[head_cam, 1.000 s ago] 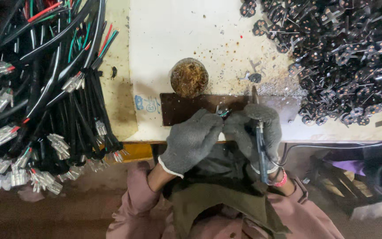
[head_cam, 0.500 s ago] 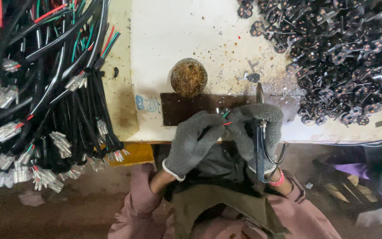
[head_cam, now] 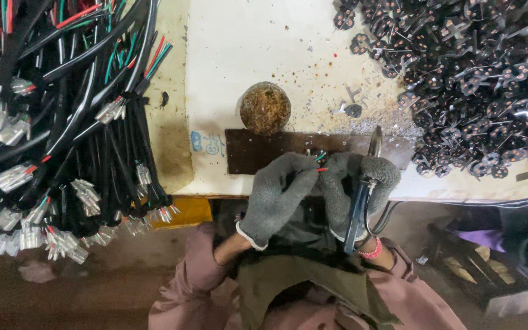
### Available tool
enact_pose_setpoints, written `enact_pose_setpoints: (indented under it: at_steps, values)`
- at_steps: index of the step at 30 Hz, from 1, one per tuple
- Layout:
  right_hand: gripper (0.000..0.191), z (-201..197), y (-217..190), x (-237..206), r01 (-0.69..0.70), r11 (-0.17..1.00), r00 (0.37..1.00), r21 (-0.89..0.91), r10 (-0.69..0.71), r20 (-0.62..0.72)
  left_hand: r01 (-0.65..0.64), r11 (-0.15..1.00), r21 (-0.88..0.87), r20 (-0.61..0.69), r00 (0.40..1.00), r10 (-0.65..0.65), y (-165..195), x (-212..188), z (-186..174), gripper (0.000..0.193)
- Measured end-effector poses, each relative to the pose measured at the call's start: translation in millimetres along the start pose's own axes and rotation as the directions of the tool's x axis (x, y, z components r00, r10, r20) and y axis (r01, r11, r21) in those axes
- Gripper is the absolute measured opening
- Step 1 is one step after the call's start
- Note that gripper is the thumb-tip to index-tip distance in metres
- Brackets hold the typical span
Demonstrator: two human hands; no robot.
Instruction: The person, wearing gloves, solders wire ends onto electrical connectors at a workbench using a soldering iron, working on one connector at a time and setting finished pieces aside among large piles of wires and connectors.
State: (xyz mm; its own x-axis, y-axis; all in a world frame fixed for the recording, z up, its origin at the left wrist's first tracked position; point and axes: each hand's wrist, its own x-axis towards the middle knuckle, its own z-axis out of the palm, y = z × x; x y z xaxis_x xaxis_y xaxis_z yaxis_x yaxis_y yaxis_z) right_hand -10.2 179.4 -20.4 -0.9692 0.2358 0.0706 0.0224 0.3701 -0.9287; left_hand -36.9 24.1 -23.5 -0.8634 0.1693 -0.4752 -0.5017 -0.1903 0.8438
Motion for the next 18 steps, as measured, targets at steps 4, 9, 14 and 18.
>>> enact_pose_setpoints:
  at_steps: [4, 9, 14, 18]
  values:
    - [0.048, 0.7, -19.8, 18.3, 0.130, 0.992, 0.983, 0.007, -0.130, 0.127, -0.027, 0.986, 0.164, -0.104, 0.994, 0.045, 31.5, -2.4, -4.7, 0.009]
    - [0.039, -11.9, -33.6, 41.6, 0.270, 0.833, 0.938, -0.483, -0.115, 0.326, -0.126, 0.642, 0.756, -0.240, 0.859, 0.452, 70.7, -15.2, -51.0, 0.006]
    - [0.043, -4.8, -5.7, 24.5, 0.079, 0.987, 0.996, -0.136, -0.074, 0.046, -0.115, 0.470, 0.875, -0.166, 0.842, 0.514, 78.9, 15.4, -70.4, 0.016]
    - [0.047, -9.3, 8.5, 16.7, 0.086, 0.989, 0.995, -0.124, -0.078, 0.062, -0.162, 0.426, 0.890, -0.113, 0.828, 0.550, 89.7, 32.1, -63.4, 0.014]
